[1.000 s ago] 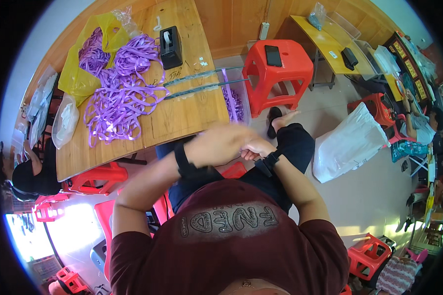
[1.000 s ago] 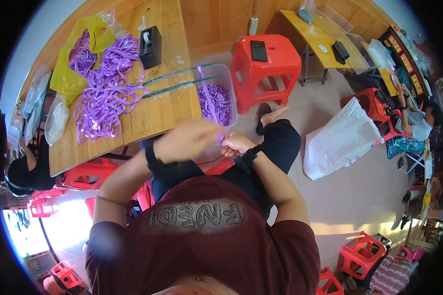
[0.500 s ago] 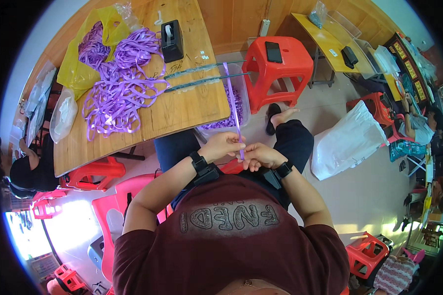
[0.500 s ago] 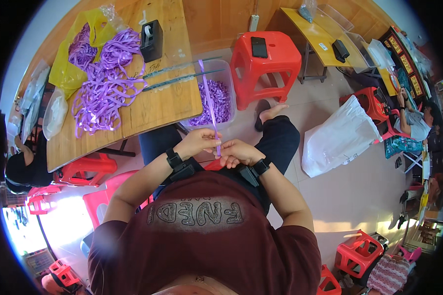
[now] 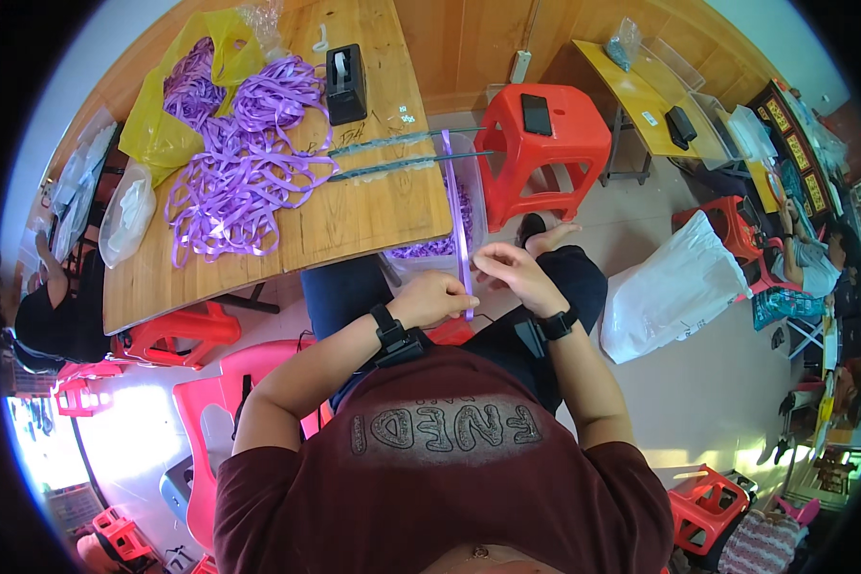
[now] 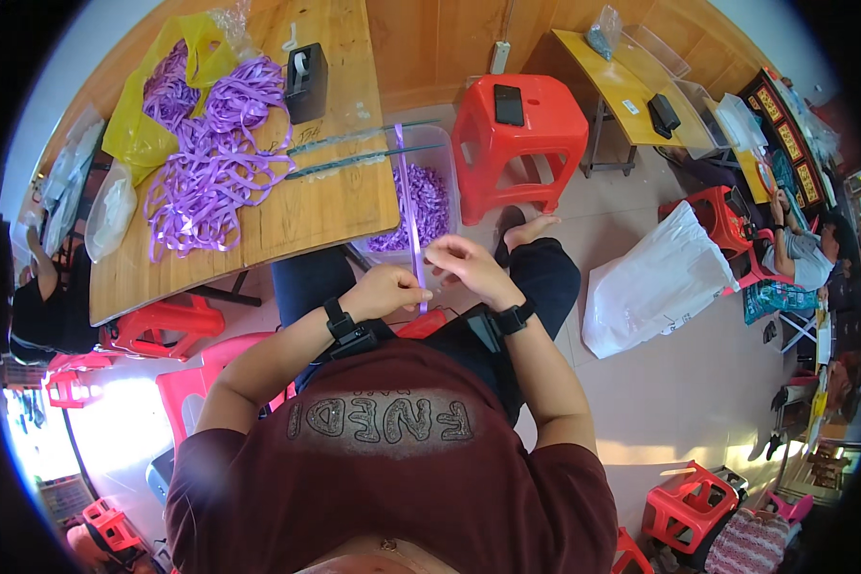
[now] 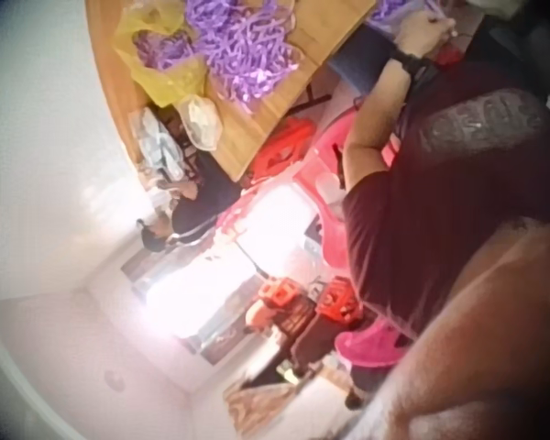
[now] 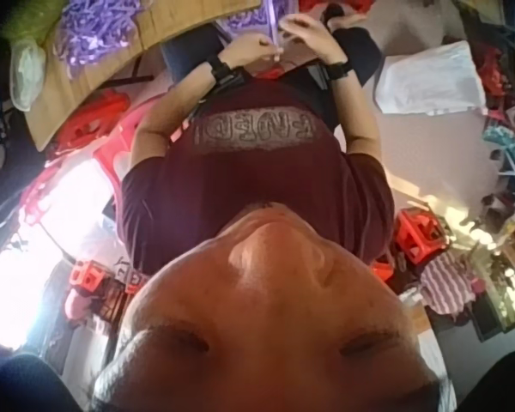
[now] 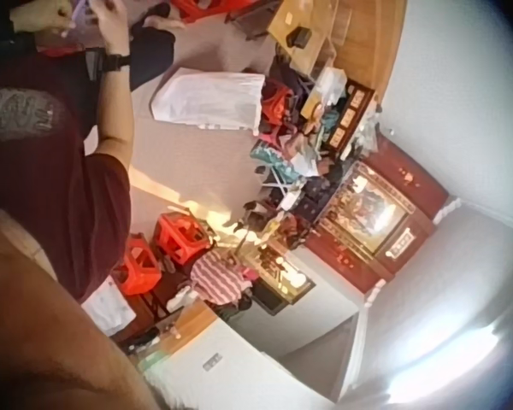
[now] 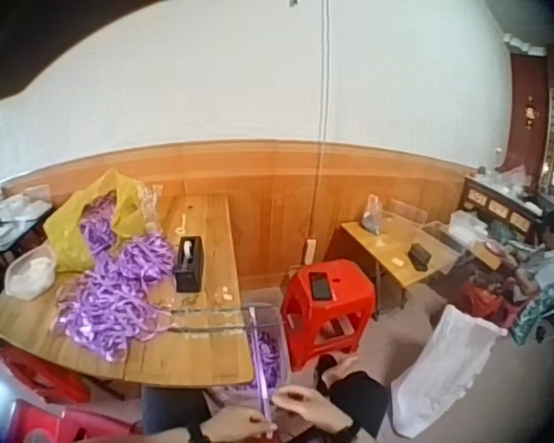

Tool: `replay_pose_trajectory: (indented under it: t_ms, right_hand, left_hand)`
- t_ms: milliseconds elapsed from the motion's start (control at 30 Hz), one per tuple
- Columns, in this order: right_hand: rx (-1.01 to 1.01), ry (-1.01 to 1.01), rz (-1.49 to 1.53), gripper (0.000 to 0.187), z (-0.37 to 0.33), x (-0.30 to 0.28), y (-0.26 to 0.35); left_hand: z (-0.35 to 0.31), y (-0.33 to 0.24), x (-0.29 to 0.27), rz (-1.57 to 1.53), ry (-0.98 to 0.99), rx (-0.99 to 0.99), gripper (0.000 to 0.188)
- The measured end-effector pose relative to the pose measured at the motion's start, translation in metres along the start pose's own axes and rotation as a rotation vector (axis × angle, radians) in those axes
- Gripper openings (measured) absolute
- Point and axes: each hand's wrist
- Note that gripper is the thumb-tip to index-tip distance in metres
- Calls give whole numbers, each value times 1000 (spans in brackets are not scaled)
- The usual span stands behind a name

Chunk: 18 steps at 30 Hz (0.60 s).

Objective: Tying knots in purple lanyards or ribbons.

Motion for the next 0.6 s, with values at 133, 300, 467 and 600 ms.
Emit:
replay_pose_trajectory:
  t_ms: [133, 300, 467, 600]
  right_hand:
    - [-139, 9, -18, 28, 37, 15, 7]
    - [-146, -59, 142, 26, 81, 23, 20]
    - [-224, -79, 266, 24, 91, 29, 28]
    - [-110, -44, 285, 20, 92, 29, 33]
  left_hand:
    - [4, -8, 6, -100, 47, -3, 29]
    - [-5, -29, 5, -53, 139, 31, 31]
    - [-16, -40, -5, -35, 191, 80, 33]
    - [-22, -47, -15, 50, 198, 145, 33]
Point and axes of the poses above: each hand's wrist, its own z-axis towards the middle knuckle, its own x-axis out of the palm, y = z × x, and after that the axes turned 12 degrees about -y, right-handed
